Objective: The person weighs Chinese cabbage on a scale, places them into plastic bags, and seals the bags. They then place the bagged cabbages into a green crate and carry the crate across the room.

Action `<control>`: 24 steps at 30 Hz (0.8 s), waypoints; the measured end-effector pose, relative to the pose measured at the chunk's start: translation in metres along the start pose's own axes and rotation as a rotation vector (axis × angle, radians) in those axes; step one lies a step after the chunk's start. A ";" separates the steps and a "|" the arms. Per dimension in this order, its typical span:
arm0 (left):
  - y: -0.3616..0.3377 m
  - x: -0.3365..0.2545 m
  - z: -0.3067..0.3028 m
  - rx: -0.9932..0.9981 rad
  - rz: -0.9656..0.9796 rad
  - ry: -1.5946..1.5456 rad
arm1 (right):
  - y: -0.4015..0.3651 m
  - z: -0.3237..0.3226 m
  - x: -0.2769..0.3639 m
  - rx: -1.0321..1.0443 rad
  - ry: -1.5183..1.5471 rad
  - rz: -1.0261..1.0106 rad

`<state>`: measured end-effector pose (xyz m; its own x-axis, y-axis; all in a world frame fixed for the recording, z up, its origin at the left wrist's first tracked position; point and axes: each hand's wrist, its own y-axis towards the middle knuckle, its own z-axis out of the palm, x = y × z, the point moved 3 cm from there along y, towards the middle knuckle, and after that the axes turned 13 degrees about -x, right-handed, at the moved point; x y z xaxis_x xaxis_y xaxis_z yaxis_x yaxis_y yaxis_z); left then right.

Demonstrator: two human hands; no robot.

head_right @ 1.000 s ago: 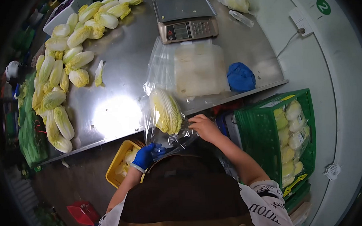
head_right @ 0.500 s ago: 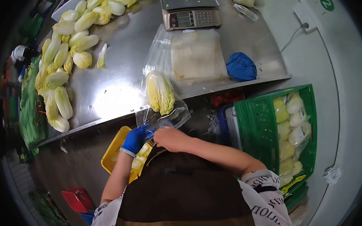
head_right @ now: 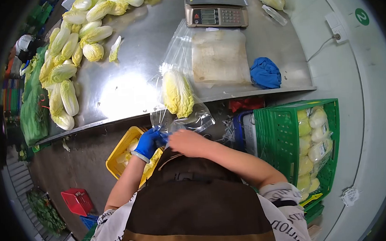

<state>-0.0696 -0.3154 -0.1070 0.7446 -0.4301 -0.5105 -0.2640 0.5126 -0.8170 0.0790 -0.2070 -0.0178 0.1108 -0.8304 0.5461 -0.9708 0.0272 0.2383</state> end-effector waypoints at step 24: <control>0.017 -0.084 -0.008 0.164 0.432 0.571 | -0.053 -0.016 -0.149 -0.498 0.956 1.112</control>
<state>-0.1414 -0.2762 -0.0802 0.1477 -0.4619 -0.8745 -0.3332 0.8093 -0.4838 0.1173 -0.0759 -0.0986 -0.3156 0.3810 0.8691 -0.5084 0.7054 -0.4939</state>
